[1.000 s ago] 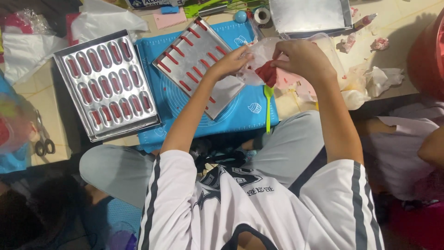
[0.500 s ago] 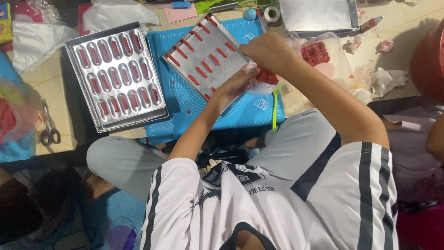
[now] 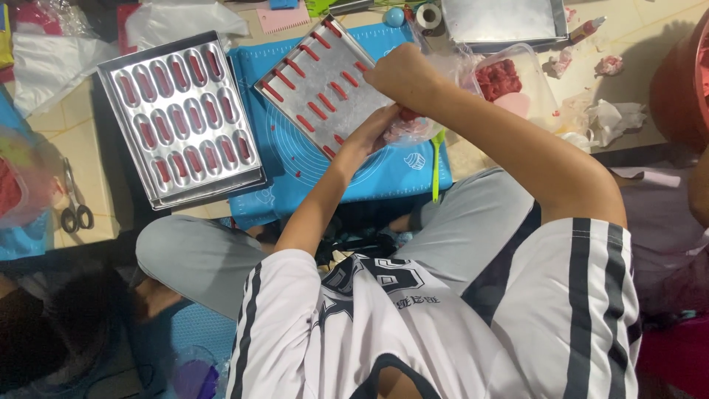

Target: Filling a plastic piping bag with red icing using a spatula and scraper while sitting on the floor.

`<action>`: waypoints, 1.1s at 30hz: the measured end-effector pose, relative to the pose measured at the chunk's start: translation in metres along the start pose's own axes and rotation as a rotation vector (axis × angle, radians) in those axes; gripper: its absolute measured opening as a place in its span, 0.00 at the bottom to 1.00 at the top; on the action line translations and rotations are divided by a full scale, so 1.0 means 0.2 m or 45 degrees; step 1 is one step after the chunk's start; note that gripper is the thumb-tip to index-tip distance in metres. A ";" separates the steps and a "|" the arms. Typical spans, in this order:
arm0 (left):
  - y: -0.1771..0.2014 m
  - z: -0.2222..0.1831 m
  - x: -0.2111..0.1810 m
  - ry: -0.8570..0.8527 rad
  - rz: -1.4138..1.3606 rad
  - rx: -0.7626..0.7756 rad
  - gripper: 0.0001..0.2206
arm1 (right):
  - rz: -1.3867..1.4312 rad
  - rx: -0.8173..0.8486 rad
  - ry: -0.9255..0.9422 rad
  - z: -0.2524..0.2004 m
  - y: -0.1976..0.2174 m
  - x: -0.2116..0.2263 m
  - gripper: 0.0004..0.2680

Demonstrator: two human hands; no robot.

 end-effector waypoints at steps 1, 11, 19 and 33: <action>0.01 -0.01 -0.01 -0.001 0.002 0.002 0.32 | -0.001 0.000 -0.003 -0.03 0.05 -0.05 0.05; 0.06 -0.10 0.01 -0.140 -0.072 0.203 0.27 | -0.070 -0.205 -0.435 -0.72 -0.30 -0.75 0.03; 0.15 -0.23 -0.01 -0.081 -0.077 0.115 0.34 | 1.372 0.252 -1.289 -1.34 -0.77 -0.50 0.08; 0.21 -0.35 0.00 -0.143 -0.153 0.077 0.28 | 0.770 -0.310 -0.752 -0.98 -0.59 0.13 0.11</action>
Point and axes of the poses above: each hand's wrist, its own z-axis towards the middle knuckle, its own y-axis out of the back of the hand, x = y × z, the point moved 1 cm from there along z, towards the middle knuckle, and after that the axes turned 2 degrees about -x, right-handed, at the moved point
